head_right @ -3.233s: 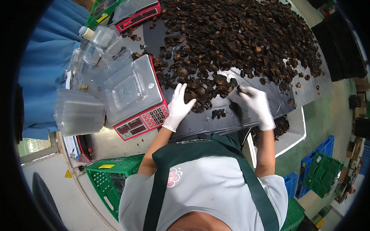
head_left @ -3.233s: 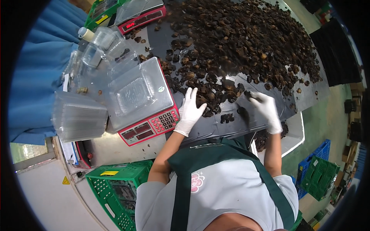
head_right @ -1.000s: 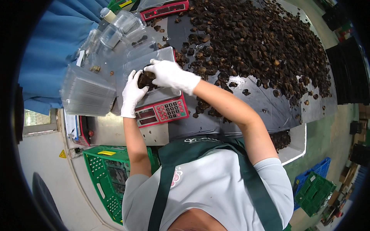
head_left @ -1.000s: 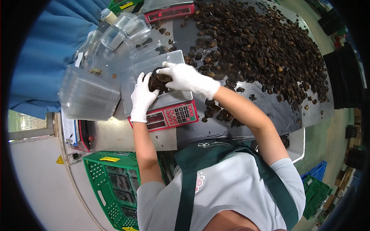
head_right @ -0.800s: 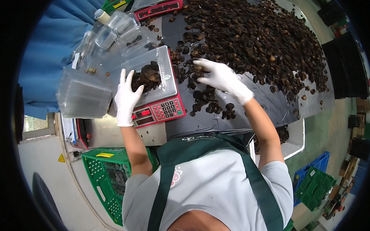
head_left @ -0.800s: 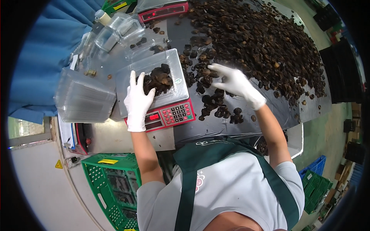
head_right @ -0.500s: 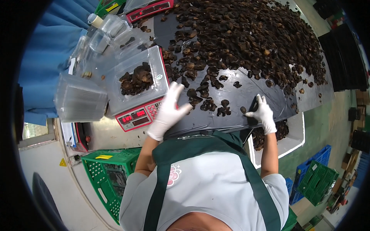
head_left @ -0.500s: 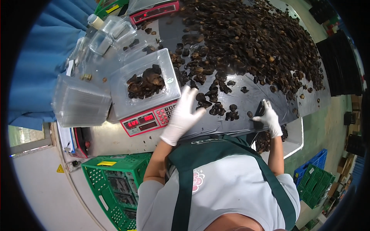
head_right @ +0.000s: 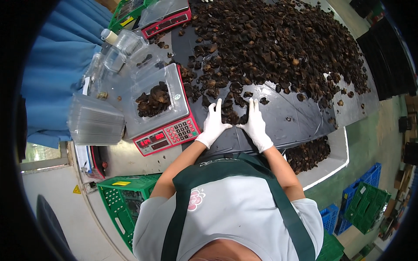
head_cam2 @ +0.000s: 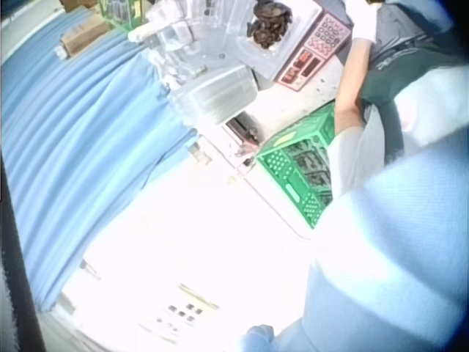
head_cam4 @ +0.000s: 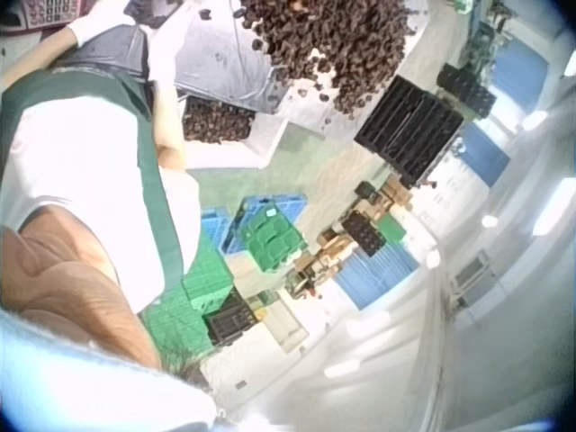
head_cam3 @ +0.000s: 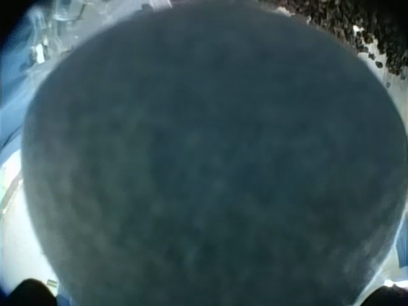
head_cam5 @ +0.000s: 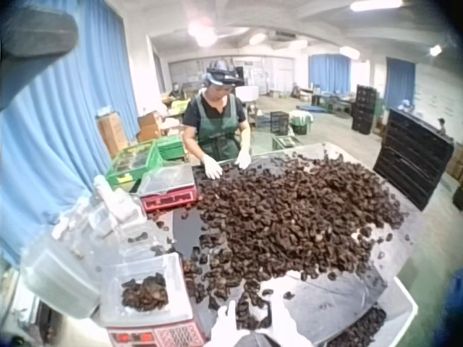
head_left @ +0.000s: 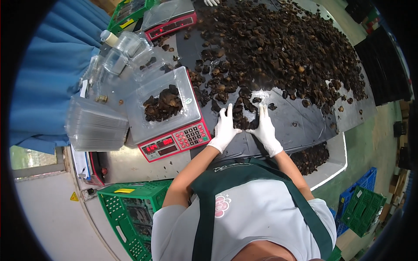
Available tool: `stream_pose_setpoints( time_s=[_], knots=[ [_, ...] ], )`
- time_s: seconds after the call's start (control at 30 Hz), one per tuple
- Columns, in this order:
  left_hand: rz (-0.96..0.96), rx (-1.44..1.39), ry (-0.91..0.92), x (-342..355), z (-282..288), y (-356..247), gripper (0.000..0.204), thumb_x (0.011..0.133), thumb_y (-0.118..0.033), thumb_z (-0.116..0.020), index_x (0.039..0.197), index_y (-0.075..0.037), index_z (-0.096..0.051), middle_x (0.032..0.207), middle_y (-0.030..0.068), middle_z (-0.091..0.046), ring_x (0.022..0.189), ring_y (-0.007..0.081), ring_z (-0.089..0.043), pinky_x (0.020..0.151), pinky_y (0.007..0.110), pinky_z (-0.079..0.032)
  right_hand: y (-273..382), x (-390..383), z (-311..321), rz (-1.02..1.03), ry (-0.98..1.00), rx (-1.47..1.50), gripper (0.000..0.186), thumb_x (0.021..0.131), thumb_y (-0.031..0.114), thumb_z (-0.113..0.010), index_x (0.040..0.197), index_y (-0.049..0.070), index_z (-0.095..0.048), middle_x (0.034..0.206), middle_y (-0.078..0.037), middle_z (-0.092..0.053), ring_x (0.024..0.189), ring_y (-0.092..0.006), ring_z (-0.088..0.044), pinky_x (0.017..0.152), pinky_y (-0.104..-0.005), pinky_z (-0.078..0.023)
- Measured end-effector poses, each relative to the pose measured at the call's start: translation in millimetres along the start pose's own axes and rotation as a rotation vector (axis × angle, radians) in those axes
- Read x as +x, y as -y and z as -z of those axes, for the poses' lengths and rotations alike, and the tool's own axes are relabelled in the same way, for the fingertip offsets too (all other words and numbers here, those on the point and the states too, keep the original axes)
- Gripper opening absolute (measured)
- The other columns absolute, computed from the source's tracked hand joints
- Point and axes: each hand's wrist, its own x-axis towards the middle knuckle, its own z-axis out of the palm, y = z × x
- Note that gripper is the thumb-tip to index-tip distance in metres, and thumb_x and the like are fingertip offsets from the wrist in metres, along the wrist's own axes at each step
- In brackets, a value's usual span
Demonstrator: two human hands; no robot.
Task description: The person sorts through a pile of black fungus on a table, places small portions into a plastic container, weighs the container on a digital scale, and puts the weighed container into a green crate.
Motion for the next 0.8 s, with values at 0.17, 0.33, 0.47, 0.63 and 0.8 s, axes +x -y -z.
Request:
stream_pose_setpoints(
  time_s=[0.17, 0.33, 0.47, 0.63, 0.8],
  knots=[
    [-0.050, 0.000, -0.025, 38, 2, -11, 0.115, 0.056, -0.024, -0.087, 0.146, -0.012, -0.016, 0.136, 0.0185, -0.031, 0.118, 0.0381, -0.047, 0.093, 0.041, -0.047, -13, 66, -3, 0.152, 0.119, 0.024, 0.124, 0.053, 0.029, -0.088, 0.146, 0.005, -0.009, 0.146, -0.026, -0.023, 0.123, -0.0380, -0.045, 0.096, -0.0395, -0.045],
    [-0.065, -0.047, -0.020, 59, 4, 2, 0.100, 0.057, -0.027, -0.082, 0.140, -0.012, -0.029, 0.127, 0.0178, -0.042, 0.108, 0.0373, -0.053, 0.088, 0.042, -0.049, 0, 98, 4, 0.299, 0.249, 0.209, 0.094, 0.061, 0.019, -0.081, 0.141, 0.006, -0.033, 0.120, -0.022, -0.057, 0.111, -0.0334, -0.056, 0.091, -0.0380, -0.047],
    [-0.206, -0.312, -0.108, 57, -14, 1, 0.073, 0.060, -0.012, -0.073, 0.126, -0.009, -0.043, 0.115, 0.0202, -0.049, 0.107, 0.0383, -0.052, 0.091, 0.041, -0.046, -13, 71, -4, 0.214, 0.171, 0.536, 0.071, 0.064, 0.003, -0.073, 0.131, 0.005, -0.049, 0.122, -0.016, -0.059, 0.112, -0.0232, -0.058, 0.096, -0.0311, -0.045],
    [-0.112, -0.422, -0.112, 27, -3, -10, 0.066, 0.065, -0.004, -0.068, 0.126, -0.016, -0.044, 0.112, 0.0173, -0.048, 0.104, 0.0379, -0.053, 0.089, 0.041, -0.046, 0, 51, 6, 0.095, 0.269, 0.811, 0.065, 0.064, -0.009, -0.066, 0.126, 0.004, -0.054, 0.124, -0.009, -0.058, 0.114, -0.0193, -0.054, 0.099, -0.0304, -0.042],
    [-0.141, -0.388, -0.219, 20, 51, -24, 0.067, 0.065, -0.001, -0.064, 0.127, -0.017, -0.042, 0.114, 0.0151, -0.046, 0.101, 0.0386, -0.055, 0.081, 0.043, -0.049, 27, 77, 25, 0.129, 0.247, 0.752, 0.062, 0.062, -0.010, -0.066, 0.122, 0.004, -0.058, 0.121, -0.010, -0.060, 0.112, -0.0201, -0.057, 0.098, -0.0319, -0.043]
  ],
)
